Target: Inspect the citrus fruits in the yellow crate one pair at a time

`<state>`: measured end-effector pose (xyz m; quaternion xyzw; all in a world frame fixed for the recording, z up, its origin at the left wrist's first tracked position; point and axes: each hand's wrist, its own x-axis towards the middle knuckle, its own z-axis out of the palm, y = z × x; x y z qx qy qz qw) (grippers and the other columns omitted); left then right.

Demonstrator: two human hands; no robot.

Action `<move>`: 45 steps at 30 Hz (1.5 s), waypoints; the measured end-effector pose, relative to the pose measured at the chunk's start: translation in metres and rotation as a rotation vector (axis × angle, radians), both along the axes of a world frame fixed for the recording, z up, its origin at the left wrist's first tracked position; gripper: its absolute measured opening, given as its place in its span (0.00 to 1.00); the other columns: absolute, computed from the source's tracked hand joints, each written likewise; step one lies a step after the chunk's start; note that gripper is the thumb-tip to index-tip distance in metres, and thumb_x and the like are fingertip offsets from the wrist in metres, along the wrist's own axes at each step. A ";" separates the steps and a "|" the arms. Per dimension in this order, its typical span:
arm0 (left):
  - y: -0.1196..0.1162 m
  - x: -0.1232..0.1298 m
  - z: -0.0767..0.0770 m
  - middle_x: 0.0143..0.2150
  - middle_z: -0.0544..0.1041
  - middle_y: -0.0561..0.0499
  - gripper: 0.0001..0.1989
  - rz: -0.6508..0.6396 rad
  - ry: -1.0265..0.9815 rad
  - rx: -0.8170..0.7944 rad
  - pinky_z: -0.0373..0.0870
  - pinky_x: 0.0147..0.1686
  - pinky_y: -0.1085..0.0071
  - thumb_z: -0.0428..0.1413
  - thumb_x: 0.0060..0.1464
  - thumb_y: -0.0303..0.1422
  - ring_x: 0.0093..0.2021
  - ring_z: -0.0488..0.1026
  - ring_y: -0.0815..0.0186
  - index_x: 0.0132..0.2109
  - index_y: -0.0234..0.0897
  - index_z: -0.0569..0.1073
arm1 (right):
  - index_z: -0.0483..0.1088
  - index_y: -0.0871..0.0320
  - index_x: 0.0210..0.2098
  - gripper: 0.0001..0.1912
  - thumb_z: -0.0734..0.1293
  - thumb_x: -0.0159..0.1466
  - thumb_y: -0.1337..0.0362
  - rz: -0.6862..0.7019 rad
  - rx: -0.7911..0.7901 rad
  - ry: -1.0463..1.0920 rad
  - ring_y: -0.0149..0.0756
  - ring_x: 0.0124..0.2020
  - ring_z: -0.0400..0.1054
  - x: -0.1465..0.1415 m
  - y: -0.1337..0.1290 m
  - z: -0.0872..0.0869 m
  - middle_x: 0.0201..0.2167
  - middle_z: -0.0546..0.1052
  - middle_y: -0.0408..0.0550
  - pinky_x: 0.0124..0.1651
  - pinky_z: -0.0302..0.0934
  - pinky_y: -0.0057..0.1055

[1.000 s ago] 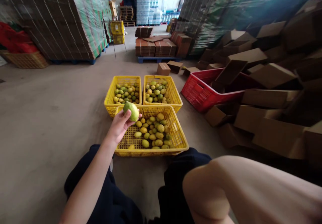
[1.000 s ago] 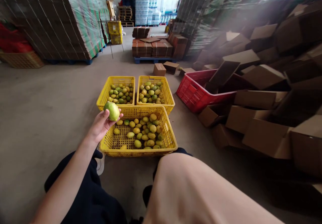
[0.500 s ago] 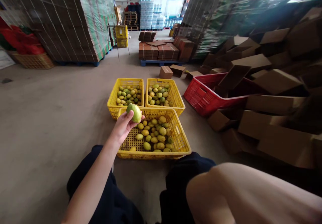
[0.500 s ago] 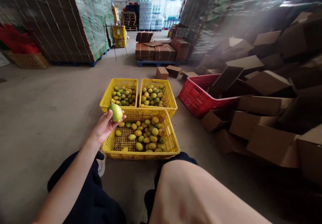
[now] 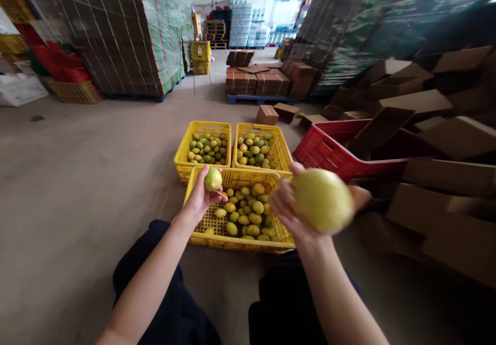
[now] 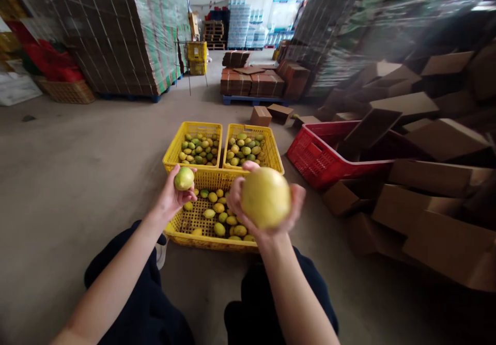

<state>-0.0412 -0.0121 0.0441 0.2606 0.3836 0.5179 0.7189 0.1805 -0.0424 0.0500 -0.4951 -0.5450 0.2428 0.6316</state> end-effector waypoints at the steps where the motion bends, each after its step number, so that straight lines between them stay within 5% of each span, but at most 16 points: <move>1: 0.001 0.001 -0.001 0.18 0.72 0.55 0.29 -0.009 0.016 -0.013 0.64 0.13 0.81 0.55 0.48 0.55 0.15 0.71 0.71 0.44 0.32 0.73 | 0.72 0.50 0.39 0.22 0.56 0.63 0.43 0.086 -0.054 0.086 0.34 0.24 0.70 -0.010 0.007 -0.001 0.28 0.77 0.46 0.22 0.64 0.31; 4: 0.003 0.005 -0.007 0.16 0.69 0.55 0.28 -0.056 0.096 -0.062 0.58 0.10 0.81 0.50 0.50 0.57 0.12 0.67 0.73 0.33 0.32 0.73 | 0.71 0.56 0.30 0.18 0.65 0.59 0.47 0.524 -0.448 0.742 0.31 0.19 0.66 -0.038 0.028 -0.017 0.24 0.77 0.47 0.16 0.58 0.24; 9: 0.002 0.017 -0.024 0.16 0.69 0.53 0.31 -0.160 0.219 -0.095 0.58 0.11 0.80 0.49 0.49 0.59 0.11 0.66 0.73 0.23 0.33 0.69 | 0.69 0.60 0.26 0.21 0.61 0.63 0.49 0.655 -0.887 1.090 0.26 0.13 0.59 -0.047 0.035 -0.051 0.20 0.76 0.50 0.16 0.58 0.23; 16: 0.002 0.030 -0.033 0.17 0.71 0.49 0.29 -0.188 0.229 -0.107 0.62 0.14 0.79 0.52 0.49 0.58 0.14 0.68 0.72 0.27 0.32 0.75 | 0.69 0.60 0.25 0.22 0.59 0.64 0.50 0.633 -0.878 1.144 0.25 0.11 0.56 -0.045 0.022 -0.053 0.18 0.75 0.49 0.14 0.56 0.23; 26: 0.004 0.032 -0.033 0.25 0.77 0.45 0.26 -0.171 0.153 -0.127 0.72 0.24 0.74 0.57 0.48 0.55 0.23 0.75 0.66 0.35 0.32 0.75 | 0.71 0.60 0.28 0.16 0.66 0.61 0.52 0.575 -0.825 1.180 0.30 0.18 0.67 -0.042 0.017 -0.051 0.21 0.77 0.48 0.21 0.65 0.25; 30: 0.001 0.030 -0.029 0.41 0.76 0.48 0.21 0.022 0.205 0.128 0.75 0.39 0.68 0.64 0.45 0.44 0.35 0.77 0.66 0.43 0.38 0.71 | 0.71 0.56 0.34 0.14 0.73 0.53 0.56 0.365 -0.599 0.948 0.34 0.28 0.72 -0.039 0.019 -0.050 0.29 0.78 0.45 0.29 0.69 0.29; 34: -0.003 0.028 -0.030 0.46 0.71 0.48 0.22 0.159 0.579 0.550 0.72 0.45 0.65 0.66 0.44 0.39 0.44 0.73 0.63 0.47 0.42 0.72 | 0.70 0.52 0.45 0.25 0.76 0.49 0.60 0.063 -0.168 0.280 0.40 0.42 0.70 -0.038 0.017 -0.050 0.41 0.75 0.45 0.46 0.68 0.39; 38: -0.009 0.026 -0.029 0.46 0.69 0.48 0.20 0.219 0.875 0.815 0.69 0.49 0.62 0.65 0.46 0.36 0.47 0.70 0.60 0.48 0.45 0.74 | 0.68 0.51 0.50 0.23 0.72 0.55 0.62 -0.102 0.171 -0.232 0.46 0.52 0.66 -0.035 0.014 -0.050 0.49 0.72 0.51 0.56 0.60 0.49; 45: -0.013 0.026 -0.027 0.48 0.67 0.48 0.17 0.237 0.994 1.011 0.67 0.53 0.61 0.60 0.53 0.35 0.48 0.71 0.61 0.50 0.49 0.74 | 0.61 0.51 0.54 0.27 0.70 0.56 0.65 -0.188 0.246 -0.334 0.45 0.49 0.69 -0.038 0.013 -0.058 0.48 0.72 0.52 0.51 0.65 0.46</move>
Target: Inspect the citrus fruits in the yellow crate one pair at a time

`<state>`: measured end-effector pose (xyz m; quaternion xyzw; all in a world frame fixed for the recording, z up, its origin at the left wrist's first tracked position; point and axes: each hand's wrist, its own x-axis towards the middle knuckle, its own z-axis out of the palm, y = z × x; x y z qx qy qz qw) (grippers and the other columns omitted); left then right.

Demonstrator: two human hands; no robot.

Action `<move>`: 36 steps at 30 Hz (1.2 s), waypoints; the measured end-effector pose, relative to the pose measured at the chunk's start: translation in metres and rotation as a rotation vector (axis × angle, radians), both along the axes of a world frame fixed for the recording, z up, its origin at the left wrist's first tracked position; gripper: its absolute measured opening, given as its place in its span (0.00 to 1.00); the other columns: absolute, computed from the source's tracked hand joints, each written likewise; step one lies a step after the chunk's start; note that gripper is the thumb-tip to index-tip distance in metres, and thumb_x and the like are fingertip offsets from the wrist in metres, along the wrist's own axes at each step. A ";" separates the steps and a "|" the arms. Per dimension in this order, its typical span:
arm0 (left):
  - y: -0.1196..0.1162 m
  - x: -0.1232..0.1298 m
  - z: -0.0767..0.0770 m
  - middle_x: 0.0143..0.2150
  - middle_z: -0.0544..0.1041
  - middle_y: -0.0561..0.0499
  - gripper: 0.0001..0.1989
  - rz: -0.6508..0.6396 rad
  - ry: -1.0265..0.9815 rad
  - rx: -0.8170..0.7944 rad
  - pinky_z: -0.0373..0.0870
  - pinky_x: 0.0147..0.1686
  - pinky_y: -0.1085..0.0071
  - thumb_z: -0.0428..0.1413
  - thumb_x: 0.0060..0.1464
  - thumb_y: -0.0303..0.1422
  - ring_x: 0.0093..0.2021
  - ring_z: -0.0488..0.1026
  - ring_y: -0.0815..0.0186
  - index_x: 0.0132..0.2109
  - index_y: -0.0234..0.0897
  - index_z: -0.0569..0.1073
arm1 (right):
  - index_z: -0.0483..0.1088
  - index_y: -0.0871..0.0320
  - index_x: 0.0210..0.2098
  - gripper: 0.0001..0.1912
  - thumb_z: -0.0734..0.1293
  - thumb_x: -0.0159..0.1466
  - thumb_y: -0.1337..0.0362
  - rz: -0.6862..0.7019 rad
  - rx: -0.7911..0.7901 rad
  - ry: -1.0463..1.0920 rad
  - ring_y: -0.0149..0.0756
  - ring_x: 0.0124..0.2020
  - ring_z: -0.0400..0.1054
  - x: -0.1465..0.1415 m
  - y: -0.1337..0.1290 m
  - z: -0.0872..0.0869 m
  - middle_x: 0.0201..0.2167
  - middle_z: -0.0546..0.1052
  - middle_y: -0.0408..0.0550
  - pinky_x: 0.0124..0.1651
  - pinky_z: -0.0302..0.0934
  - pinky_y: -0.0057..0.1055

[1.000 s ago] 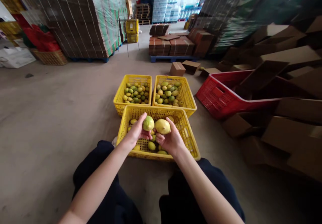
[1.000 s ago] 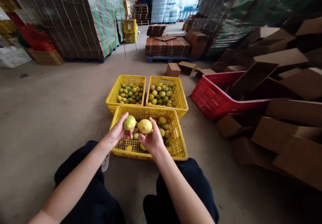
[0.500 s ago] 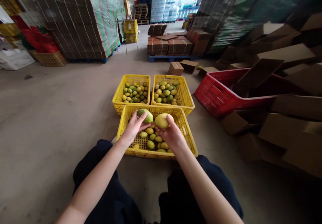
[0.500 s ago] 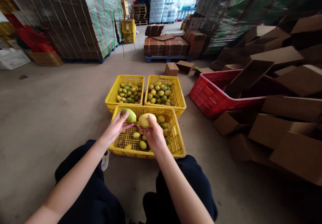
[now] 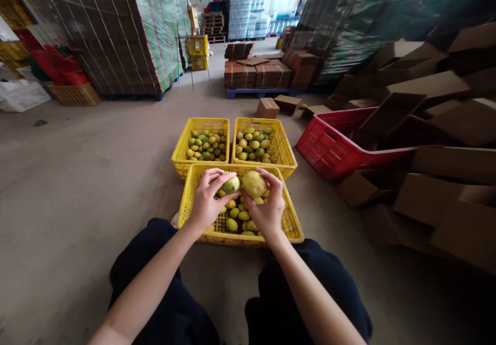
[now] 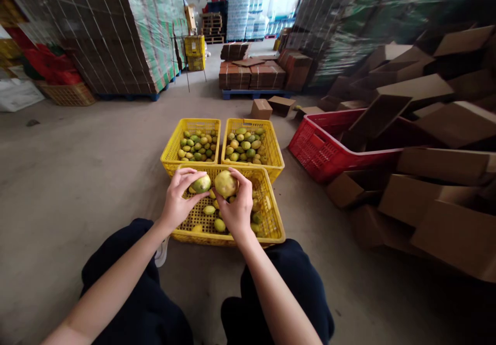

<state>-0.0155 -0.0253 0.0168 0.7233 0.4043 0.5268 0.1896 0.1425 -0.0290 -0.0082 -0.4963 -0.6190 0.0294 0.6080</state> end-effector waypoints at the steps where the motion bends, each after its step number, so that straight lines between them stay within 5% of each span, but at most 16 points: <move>1: 0.000 0.000 0.000 0.48 0.67 0.48 0.17 0.004 0.003 0.005 0.67 0.53 0.61 0.60 0.53 0.35 0.48 0.71 0.61 0.51 0.50 0.74 | 0.61 0.51 0.53 0.27 0.71 0.55 0.65 0.007 -0.002 0.016 0.45 0.49 0.69 0.000 0.000 -0.001 0.48 0.72 0.52 0.50 0.65 0.46; 10: 0.000 0.000 -0.001 0.51 0.70 0.48 0.20 -0.041 -0.091 -0.096 0.65 0.56 0.61 0.62 0.51 0.34 0.52 0.70 0.60 0.53 0.49 0.73 | 0.66 0.52 0.49 0.24 0.72 0.54 0.65 0.184 -0.044 0.119 0.46 0.54 0.64 0.002 0.003 0.003 0.50 0.69 0.52 0.55 0.62 0.47; 17: 0.006 -0.002 0.009 0.45 0.75 0.49 0.22 -0.173 -0.660 -0.544 0.71 0.48 0.66 0.68 0.40 0.34 0.47 0.73 0.63 0.44 0.39 0.72 | 0.69 0.51 0.43 0.25 0.77 0.46 0.63 0.494 -0.366 0.715 0.39 0.40 0.71 0.008 0.006 0.014 0.40 0.76 0.43 0.46 0.67 0.38; 23: 0.011 -0.006 0.009 0.43 0.76 0.48 0.14 -0.336 -1.054 -0.891 0.74 0.39 0.69 0.64 0.45 0.29 0.40 0.75 0.64 0.42 0.35 0.75 | 0.74 0.57 0.36 0.11 0.71 0.53 0.62 0.748 -0.626 1.234 0.35 0.35 0.73 0.011 0.008 0.017 0.34 0.79 0.44 0.35 0.68 0.27; 30: 0.017 -0.008 0.007 0.44 0.77 0.38 0.14 -0.460 -1.416 -1.068 0.75 0.40 0.67 0.50 0.59 0.30 0.43 0.76 0.59 0.48 0.28 0.72 | 0.74 0.59 0.36 0.08 0.65 0.61 0.63 0.832 -0.746 1.594 0.38 0.34 0.75 0.007 0.014 0.010 0.33 0.81 0.48 0.38 0.71 0.34; 36: 0.018 -0.005 0.011 0.33 0.76 0.45 0.08 -0.290 -1.452 -1.137 0.68 0.21 0.82 0.55 0.56 0.30 0.25 0.70 0.73 0.42 0.31 0.73 | 0.73 0.61 0.37 0.11 0.62 0.62 0.60 0.834 -0.861 1.535 0.40 0.31 0.76 0.001 0.013 0.004 0.34 0.81 0.53 0.32 0.72 0.34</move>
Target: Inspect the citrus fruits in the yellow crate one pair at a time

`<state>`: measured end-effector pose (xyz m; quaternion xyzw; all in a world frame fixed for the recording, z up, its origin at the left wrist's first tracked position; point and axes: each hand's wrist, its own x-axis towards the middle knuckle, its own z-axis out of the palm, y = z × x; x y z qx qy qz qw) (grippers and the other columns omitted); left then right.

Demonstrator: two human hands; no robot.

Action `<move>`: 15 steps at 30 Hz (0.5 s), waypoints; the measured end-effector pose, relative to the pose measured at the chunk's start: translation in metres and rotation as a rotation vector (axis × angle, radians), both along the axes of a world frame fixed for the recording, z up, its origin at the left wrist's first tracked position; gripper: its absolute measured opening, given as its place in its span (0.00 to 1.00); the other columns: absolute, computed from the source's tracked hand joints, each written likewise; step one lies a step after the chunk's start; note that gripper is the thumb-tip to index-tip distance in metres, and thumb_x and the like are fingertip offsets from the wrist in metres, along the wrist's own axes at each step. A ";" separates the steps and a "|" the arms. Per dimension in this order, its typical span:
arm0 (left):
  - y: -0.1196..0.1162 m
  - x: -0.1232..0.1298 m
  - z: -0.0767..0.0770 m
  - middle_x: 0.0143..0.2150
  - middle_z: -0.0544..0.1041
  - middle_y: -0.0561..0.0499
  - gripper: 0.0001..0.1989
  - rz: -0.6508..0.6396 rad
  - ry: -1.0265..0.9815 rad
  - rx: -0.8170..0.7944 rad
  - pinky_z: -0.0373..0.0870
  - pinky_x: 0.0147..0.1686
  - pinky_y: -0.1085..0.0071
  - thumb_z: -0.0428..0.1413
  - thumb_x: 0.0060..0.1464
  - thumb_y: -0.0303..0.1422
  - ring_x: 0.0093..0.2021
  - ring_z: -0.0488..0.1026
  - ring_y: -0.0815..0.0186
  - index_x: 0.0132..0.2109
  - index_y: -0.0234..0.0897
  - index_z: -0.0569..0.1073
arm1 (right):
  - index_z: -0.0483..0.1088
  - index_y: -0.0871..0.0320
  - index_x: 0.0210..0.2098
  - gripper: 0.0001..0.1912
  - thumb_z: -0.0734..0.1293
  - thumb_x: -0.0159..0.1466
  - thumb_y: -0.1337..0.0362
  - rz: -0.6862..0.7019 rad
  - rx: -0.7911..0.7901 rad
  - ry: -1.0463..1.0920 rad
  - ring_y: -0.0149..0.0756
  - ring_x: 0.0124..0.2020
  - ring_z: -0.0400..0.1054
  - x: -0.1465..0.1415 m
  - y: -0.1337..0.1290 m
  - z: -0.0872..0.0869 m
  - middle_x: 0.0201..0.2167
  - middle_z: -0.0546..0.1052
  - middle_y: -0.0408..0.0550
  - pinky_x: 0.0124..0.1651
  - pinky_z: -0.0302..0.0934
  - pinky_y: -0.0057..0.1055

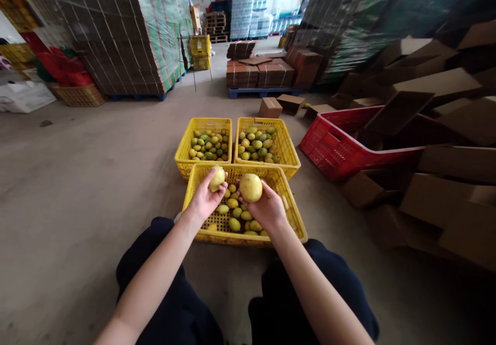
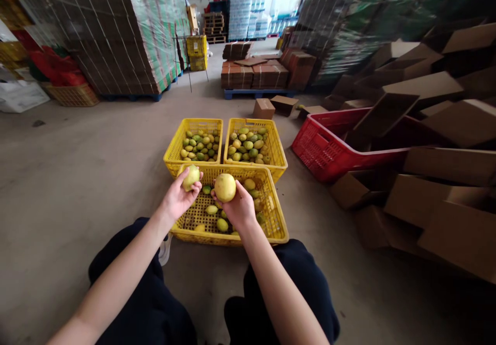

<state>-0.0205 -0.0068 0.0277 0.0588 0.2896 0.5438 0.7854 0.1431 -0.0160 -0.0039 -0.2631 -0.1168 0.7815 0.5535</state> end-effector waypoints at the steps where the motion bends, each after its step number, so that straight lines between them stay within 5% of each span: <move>1: 0.000 0.000 -0.001 0.32 0.76 0.46 0.07 -0.014 0.010 0.012 0.65 0.19 0.83 0.55 0.56 0.31 0.22 0.67 0.75 0.41 0.31 0.73 | 0.72 0.62 0.37 0.12 0.64 0.62 0.60 0.005 0.012 -0.002 0.39 0.29 0.76 -0.001 -0.001 -0.001 0.33 0.81 0.53 0.31 0.72 0.33; 7: -0.002 -0.001 -0.006 0.26 0.73 0.44 0.20 -0.149 -0.034 0.088 0.64 0.17 0.79 0.45 0.60 0.38 0.20 0.65 0.73 0.38 0.26 0.74 | 0.71 0.60 0.32 0.05 0.68 0.57 0.64 -0.040 -0.009 -0.011 0.35 0.24 0.73 -0.007 -0.006 0.005 0.25 0.78 0.47 0.22 0.68 0.26; 11: -0.003 0.003 -0.005 0.29 0.75 0.43 0.16 -0.133 -0.038 0.051 0.66 0.17 0.78 0.43 0.60 0.31 0.21 0.68 0.71 0.39 0.27 0.74 | 0.69 0.60 0.31 0.09 0.64 0.62 0.60 -0.061 -0.143 -0.040 0.35 0.25 0.74 -0.010 -0.004 0.008 0.24 0.78 0.46 0.26 0.70 0.29; 15: -0.003 0.006 -0.002 0.31 0.76 0.44 0.14 -0.096 -0.058 -0.045 0.73 0.25 0.77 0.45 0.62 0.32 0.28 0.74 0.69 0.41 0.29 0.73 | 0.69 0.60 0.31 0.14 0.59 0.65 0.58 -0.003 -0.144 -0.115 0.35 0.18 0.70 -0.009 0.001 -0.001 0.20 0.77 0.48 0.17 0.62 0.27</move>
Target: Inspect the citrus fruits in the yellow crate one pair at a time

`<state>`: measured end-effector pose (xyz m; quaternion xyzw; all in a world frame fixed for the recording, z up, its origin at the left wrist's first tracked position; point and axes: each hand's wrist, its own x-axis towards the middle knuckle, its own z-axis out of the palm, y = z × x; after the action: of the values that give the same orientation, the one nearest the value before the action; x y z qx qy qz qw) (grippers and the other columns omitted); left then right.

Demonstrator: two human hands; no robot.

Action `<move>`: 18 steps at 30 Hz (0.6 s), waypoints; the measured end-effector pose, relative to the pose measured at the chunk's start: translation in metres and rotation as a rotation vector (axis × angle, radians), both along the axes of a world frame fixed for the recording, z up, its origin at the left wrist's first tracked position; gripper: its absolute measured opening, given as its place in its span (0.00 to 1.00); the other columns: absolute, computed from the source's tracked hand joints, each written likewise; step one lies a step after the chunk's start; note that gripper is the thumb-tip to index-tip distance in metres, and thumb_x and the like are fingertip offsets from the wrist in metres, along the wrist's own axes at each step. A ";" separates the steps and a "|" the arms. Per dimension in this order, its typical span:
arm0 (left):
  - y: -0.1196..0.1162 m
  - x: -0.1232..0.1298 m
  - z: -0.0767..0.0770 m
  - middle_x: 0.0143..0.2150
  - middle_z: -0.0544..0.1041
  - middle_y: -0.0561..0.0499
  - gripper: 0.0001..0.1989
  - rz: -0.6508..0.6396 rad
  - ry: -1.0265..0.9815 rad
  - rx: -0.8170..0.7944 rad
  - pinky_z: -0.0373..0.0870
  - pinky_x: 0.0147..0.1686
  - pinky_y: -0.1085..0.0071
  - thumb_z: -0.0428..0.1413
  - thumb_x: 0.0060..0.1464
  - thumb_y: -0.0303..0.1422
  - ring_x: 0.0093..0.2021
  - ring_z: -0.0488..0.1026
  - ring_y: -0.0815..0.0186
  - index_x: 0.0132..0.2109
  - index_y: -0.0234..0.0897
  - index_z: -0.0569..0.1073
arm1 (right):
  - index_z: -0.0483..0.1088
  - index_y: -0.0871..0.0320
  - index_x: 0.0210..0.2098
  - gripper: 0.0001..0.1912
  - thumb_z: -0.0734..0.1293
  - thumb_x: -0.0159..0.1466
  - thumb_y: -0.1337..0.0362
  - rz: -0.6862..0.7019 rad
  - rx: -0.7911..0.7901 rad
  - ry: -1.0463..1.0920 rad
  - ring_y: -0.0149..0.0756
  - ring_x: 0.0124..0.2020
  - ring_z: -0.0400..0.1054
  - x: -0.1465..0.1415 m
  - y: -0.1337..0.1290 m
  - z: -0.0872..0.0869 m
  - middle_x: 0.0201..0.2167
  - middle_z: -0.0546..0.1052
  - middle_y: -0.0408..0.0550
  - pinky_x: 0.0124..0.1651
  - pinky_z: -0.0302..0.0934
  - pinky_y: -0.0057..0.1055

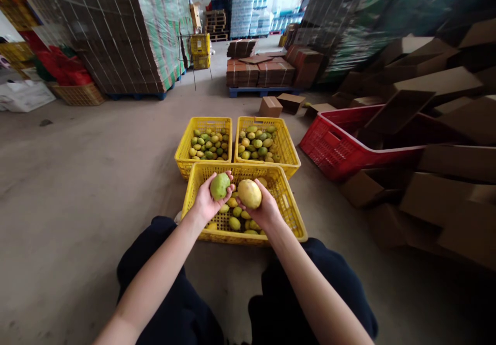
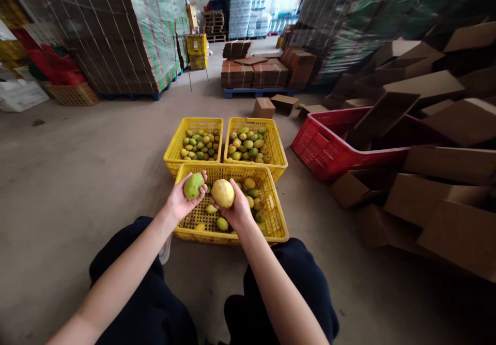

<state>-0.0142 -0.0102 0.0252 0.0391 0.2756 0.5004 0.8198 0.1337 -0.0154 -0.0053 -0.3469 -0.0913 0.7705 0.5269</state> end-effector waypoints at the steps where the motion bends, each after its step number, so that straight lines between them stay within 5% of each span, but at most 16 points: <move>1: 0.000 0.000 0.001 0.31 0.76 0.45 0.14 0.018 -0.001 -0.019 0.74 0.24 0.78 0.46 0.62 0.34 0.28 0.74 0.68 0.41 0.29 0.73 | 0.69 0.60 0.31 0.14 0.59 0.66 0.57 0.019 -0.003 0.002 0.36 0.18 0.70 0.001 0.001 -0.003 0.20 0.76 0.48 0.16 0.61 0.27; 6: 0.002 -0.002 -0.001 0.26 0.72 0.48 0.11 0.118 -0.006 -0.148 0.70 0.19 0.83 0.51 0.59 0.34 0.24 0.70 0.72 0.37 0.29 0.72 | 0.69 0.59 0.34 0.17 0.56 0.67 0.54 0.066 -0.056 0.001 0.38 0.19 0.71 0.003 0.002 -0.007 0.20 0.77 0.49 0.16 0.61 0.27; 11: 0.004 0.002 -0.009 0.28 0.74 0.44 0.14 0.160 -0.037 -0.231 0.74 0.24 0.79 0.43 0.60 0.28 0.27 0.74 0.69 0.35 0.30 0.72 | 0.68 0.60 0.35 0.21 0.50 0.69 0.55 0.081 -0.160 -0.101 0.37 0.17 0.71 0.000 -0.003 0.002 0.19 0.76 0.50 0.16 0.64 0.28; 18: 0.001 0.000 -0.003 0.31 0.77 0.46 0.12 0.203 0.079 -0.071 0.69 0.19 0.79 0.46 0.56 0.27 0.25 0.74 0.68 0.37 0.31 0.74 | 0.69 0.64 0.45 0.18 0.55 0.64 0.60 0.109 0.164 0.082 0.33 0.18 0.69 0.005 -0.003 0.010 0.30 0.79 0.55 0.13 0.61 0.23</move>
<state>-0.0146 -0.0088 0.0222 0.0018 0.3279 0.5687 0.7544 0.1384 -0.0186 0.0043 -0.2651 -0.1513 0.8016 0.5140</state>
